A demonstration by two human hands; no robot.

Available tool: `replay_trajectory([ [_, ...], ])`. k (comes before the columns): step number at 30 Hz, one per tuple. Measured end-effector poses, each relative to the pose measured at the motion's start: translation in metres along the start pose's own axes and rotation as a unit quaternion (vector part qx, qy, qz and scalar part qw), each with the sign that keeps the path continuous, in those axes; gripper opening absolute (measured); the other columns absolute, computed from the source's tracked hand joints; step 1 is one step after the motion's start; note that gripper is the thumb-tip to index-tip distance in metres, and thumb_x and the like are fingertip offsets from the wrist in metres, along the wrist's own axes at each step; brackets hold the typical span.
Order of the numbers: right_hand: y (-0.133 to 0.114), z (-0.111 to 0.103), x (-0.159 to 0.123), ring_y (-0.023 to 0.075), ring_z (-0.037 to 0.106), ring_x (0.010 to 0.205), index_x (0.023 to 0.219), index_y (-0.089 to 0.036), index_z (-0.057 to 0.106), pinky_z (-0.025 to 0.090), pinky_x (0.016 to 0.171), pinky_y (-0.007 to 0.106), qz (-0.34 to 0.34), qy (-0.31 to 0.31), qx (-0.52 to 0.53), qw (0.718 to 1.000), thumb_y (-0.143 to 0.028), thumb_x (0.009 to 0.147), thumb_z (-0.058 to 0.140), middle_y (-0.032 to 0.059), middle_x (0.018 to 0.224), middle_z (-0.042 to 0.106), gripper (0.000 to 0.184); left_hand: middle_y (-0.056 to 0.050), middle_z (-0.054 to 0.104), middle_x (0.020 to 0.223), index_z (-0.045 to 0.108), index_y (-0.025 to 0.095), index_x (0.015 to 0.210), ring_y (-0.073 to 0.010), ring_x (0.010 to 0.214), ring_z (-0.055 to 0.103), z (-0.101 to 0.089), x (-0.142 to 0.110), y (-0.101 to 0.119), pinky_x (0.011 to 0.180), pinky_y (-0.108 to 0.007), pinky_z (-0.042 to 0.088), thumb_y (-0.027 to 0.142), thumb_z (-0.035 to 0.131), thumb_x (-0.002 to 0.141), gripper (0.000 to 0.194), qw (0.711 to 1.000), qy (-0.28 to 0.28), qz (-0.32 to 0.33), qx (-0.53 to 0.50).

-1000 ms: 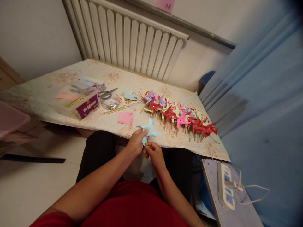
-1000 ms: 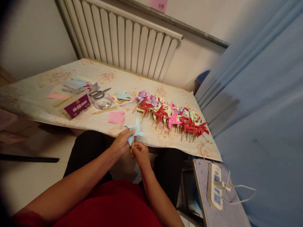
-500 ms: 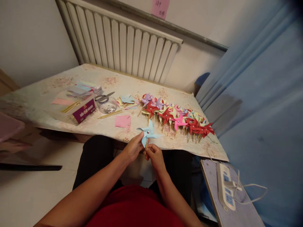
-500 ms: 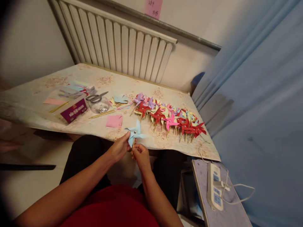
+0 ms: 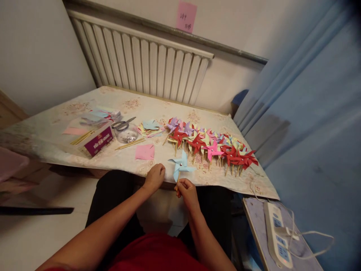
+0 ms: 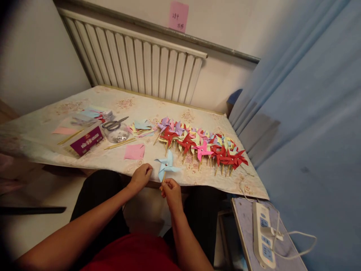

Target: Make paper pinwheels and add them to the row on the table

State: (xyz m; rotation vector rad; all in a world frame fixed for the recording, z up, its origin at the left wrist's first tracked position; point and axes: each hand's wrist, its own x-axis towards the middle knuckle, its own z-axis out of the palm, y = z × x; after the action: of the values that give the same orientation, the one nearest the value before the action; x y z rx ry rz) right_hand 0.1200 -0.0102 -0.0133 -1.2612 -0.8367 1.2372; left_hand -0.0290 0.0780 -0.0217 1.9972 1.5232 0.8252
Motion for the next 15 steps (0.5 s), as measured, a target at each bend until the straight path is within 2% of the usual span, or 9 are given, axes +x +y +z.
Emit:
replay_trajectory([
  [2, 0.004, -0.004, 0.004, 0.0073, 0.045, 0.039, 0.072, -0.017, 0.059, 0.033, 0.039, 0.019, -0.002, 0.008, 0.007, 1.000, -0.035, 0.068, 0.065, -0.0018, 0.057, 0.062, 0.020, -0.006, 0.057, 0.082, 0.056, 0.018, 0.079, -0.0190, 0.083, 0.051, 0.004, 0.010, -0.002, 0.076, -0.031, 0.037, 0.018, 0.040, 0.086, 0.017, 0.995, 0.003, 0.058, 0.082],
  [5, 0.008, -0.010, 0.008, 0.0074, 0.045, 0.040, 0.070, -0.017, 0.058, 0.033, 0.039, 0.019, -0.002, 0.014, 0.013, 1.000, -0.037, 0.067, 0.067, -0.0016, 0.056, 0.061, 0.022, -0.010, 0.058, 0.087, 0.058, 0.016, 0.084, -0.0213, 0.087, 0.051, 0.013, 0.025, -0.006, 0.079, -0.033, 0.037, 0.018, 0.036, 0.089, 0.022, 0.980, -0.010, 0.102, 0.168],
  [10, 0.010, -0.019, 0.014, 0.0083, 0.046, 0.041, 0.069, -0.017, 0.058, 0.033, 0.041, 0.020, 0.012, 0.016, 0.023, 1.000, -0.037, 0.066, 0.067, -0.0016, 0.057, 0.061, 0.022, -0.011, 0.057, 0.090, 0.059, 0.016, 0.088, -0.0224, 0.088, 0.051, 0.027, 0.039, -0.015, 0.077, -0.034, 0.036, 0.019, 0.035, 0.091, 0.024, 0.956, -0.015, 0.118, 0.270],
  [15, 0.015, -0.027, 0.022, 0.0091, 0.046, 0.042, 0.069, -0.018, 0.058, 0.033, 0.042, 0.021, 0.025, 0.019, 0.024, 0.999, -0.036, 0.067, 0.066, -0.0016, 0.058, 0.060, 0.020, -0.011, 0.056, 0.089, 0.059, 0.017, 0.088, -0.0235, 0.088, 0.050, 0.031, 0.038, -0.017, 0.077, -0.035, 0.035, 0.020, 0.036, 0.091, 0.024, 0.947, -0.001, 0.113, 0.302],
])
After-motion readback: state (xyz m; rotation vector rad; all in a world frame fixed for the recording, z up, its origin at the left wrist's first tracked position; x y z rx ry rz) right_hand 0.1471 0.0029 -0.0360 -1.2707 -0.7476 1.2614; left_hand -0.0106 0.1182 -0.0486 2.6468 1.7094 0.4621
